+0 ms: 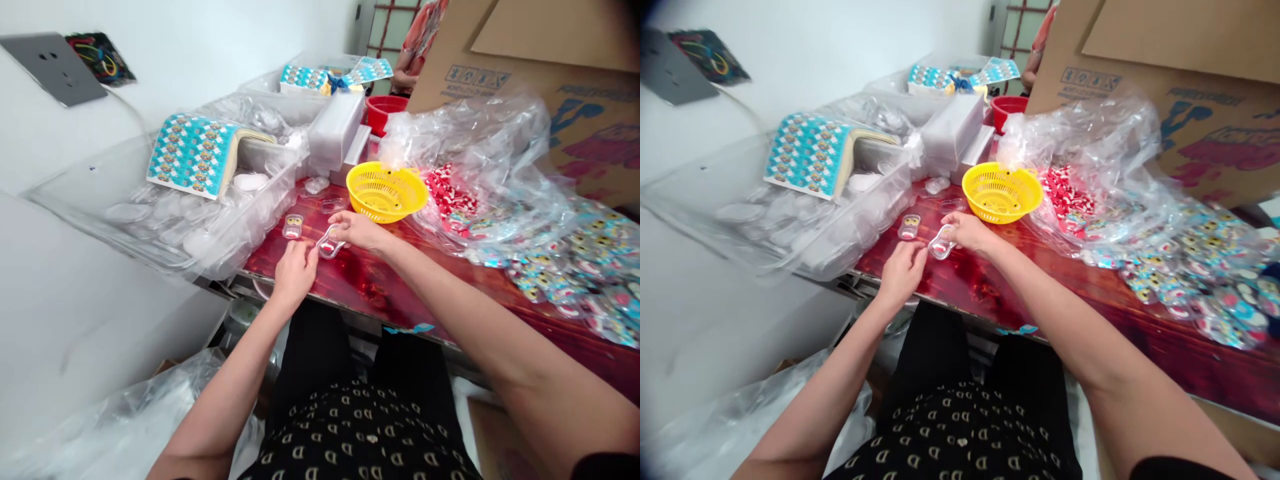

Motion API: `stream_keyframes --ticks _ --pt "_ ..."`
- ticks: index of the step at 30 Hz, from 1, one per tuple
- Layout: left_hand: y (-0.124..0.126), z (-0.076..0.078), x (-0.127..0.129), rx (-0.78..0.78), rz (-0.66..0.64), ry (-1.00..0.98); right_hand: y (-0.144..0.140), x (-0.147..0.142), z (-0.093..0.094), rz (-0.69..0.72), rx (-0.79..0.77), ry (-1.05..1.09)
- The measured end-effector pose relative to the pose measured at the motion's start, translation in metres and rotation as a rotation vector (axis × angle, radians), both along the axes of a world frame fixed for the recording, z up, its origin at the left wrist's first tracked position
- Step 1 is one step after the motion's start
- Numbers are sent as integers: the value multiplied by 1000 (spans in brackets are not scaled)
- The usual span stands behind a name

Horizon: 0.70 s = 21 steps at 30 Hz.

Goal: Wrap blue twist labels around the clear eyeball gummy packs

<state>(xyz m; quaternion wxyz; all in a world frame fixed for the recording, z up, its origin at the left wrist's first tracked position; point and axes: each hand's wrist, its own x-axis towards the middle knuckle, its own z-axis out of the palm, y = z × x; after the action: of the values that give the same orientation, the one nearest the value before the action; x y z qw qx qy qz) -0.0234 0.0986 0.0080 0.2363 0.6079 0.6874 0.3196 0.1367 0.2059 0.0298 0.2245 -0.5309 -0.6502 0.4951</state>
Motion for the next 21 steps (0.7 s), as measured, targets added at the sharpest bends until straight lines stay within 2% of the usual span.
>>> stream_keyframes --ticks 2,4,6,9,14,16,19,21 --pt "-8 4 3 -68 -33 -399 -17 19 7 54 -4 172" --pt "-18 11 11 -260 -169 -808 -38 37 13 108 8 304" --pt "-27 17 23 -400 -298 -1049 -60 51 16 142 19 342" --pt "-39 21 43 -461 -368 -1116 -89 66 16 133 37 325" --pt "-54 19 66 -454 -379 -1034 -123 93 16 55 97 314" --pt "-58 19 70 -439 -359 -1017 -138 111 19 3 213 235" --pt "-64 21 71 -426 -298 -1033 -162 140 20 -90 464 1" --pt "-66 21 72 -426 -260 -1053 -177 153 15 -45 599 -162"
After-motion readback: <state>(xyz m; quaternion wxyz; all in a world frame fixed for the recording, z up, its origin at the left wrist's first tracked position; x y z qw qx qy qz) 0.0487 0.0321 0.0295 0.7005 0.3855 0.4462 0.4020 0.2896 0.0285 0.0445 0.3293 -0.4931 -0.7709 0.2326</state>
